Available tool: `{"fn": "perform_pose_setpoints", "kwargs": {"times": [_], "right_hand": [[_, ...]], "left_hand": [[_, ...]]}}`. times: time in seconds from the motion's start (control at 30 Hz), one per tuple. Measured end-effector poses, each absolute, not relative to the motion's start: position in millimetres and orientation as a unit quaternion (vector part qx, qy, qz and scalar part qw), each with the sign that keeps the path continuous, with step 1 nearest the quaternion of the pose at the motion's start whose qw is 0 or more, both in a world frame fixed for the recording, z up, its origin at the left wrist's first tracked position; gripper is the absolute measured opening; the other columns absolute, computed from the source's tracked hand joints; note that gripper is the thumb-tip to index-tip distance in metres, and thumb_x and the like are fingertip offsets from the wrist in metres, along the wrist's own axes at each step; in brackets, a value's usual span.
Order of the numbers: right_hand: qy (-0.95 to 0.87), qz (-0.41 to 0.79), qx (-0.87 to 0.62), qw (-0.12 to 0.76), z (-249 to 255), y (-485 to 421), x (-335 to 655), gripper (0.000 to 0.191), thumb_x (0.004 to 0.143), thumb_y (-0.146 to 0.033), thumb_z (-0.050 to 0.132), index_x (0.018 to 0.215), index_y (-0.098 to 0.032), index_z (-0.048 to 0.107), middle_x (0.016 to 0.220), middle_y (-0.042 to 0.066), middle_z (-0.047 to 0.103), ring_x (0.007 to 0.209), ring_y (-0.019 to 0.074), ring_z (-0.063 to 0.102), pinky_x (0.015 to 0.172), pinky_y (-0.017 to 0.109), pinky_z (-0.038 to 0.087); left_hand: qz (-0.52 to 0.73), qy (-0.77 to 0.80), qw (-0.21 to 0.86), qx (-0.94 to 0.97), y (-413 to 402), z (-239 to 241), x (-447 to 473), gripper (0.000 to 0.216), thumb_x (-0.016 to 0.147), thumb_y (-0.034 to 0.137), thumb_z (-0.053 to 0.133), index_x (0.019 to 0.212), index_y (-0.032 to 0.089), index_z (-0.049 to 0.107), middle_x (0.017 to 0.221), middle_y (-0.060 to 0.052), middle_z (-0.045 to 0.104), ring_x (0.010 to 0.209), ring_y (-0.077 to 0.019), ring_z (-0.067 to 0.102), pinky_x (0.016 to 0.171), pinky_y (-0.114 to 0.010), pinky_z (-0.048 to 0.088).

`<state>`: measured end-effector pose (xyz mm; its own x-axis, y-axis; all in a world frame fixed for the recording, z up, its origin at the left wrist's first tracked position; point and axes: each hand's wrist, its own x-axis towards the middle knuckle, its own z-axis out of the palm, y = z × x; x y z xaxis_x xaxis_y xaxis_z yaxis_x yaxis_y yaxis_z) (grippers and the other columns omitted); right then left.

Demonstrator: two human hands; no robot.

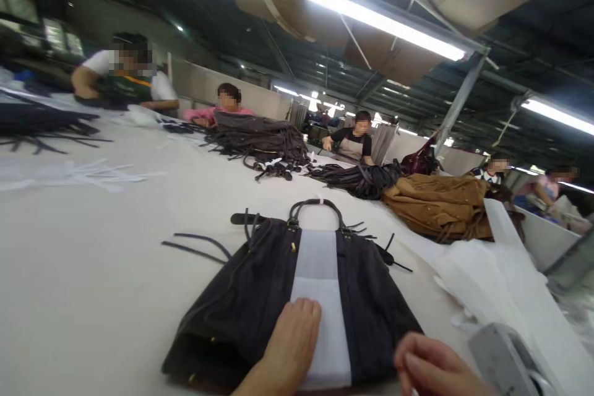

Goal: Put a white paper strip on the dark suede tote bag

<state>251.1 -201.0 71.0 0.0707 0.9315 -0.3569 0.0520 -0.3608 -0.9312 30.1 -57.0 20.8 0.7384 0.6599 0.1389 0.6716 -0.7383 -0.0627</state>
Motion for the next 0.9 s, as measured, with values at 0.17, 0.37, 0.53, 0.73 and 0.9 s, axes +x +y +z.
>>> {"fn": "perform_pose_setpoints", "kwargs": {"times": [0.17, 0.37, 0.53, 0.73, 0.9], "right_hand": [[-0.389, 0.597, -0.519, 0.472, 75, -68, 159, 0.037, 0.070, -0.047, 0.070, 0.089, -0.016, 0.062, 0.081, 0.003, 0.066, 0.064, 0.0089, 0.056, 0.052, 0.019, 0.038], [-0.423, 0.513, -0.601, 0.444, 18, 12, 145, 0.033, 0.067, -0.046, 0.067, 0.079, -0.017, 0.059, 0.068, 0.001, 0.064, 0.057, 0.0096, 0.053, 0.042, 0.017, 0.032], [-0.466, 0.478, -0.602, 0.439, -2, 13, 153, 0.032, 0.072, -0.048, 0.061, 0.080, -0.017, 0.058, 0.067, 0.000, 0.063, 0.056, 0.0106, 0.052, 0.041, 0.018, 0.035], [-0.488, 0.453, -0.596, 0.450, -9, 13, 154, 0.032, 0.078, -0.048, 0.055, 0.087, -0.018, 0.058, 0.074, 0.001, 0.062, 0.067, 0.0148, 0.056, 0.043, 0.020, 0.043], [-0.500, 0.429, -0.597, 0.458, -10, 11, 153, 0.030, 0.079, -0.047, 0.054, 0.088, -0.019, 0.060, 0.076, 0.002, 0.063, 0.067, 0.0166, 0.057, 0.041, 0.021, 0.042]], "left_hand": [[-0.065, -0.359, 0.061, -0.929, -62, -10, 31, 0.039, 0.092, 0.020, 0.048, 0.129, 0.010, 0.056, 0.132, -0.021, 0.055, 0.124, -0.0328, 0.049, 0.101, -0.049, 0.040], [-0.133, -0.356, 0.100, -0.920, -58, -28, 39, 0.030, 0.093, 0.024, 0.046, 0.106, 0.011, 0.070, 0.118, -0.021, 0.064, 0.112, -0.0315, 0.058, 0.091, -0.044, 0.045], [-0.149, -0.354, 0.103, -0.918, -55, -30, 39, 0.027, 0.092, 0.019, 0.045, 0.094, 0.015, 0.072, 0.110, -0.014, 0.067, 0.108, -0.0276, 0.057, 0.090, -0.041, 0.043], [-0.162, -0.429, 0.085, -0.884, -61, -34, 40, 0.022, 0.091, 0.019, 0.049, 0.088, 0.016, 0.070, 0.126, -0.015, 0.061, 0.120, -0.0308, 0.051, 0.099, -0.047, 0.036], [-0.146, -0.429, 0.062, -0.889, -58, -41, 41, 0.021, 0.092, 0.022, 0.050, 0.088, 0.017, 0.070, 0.123, -0.017, 0.062, 0.117, -0.0319, 0.053, 0.098, -0.050, 0.037]]}}
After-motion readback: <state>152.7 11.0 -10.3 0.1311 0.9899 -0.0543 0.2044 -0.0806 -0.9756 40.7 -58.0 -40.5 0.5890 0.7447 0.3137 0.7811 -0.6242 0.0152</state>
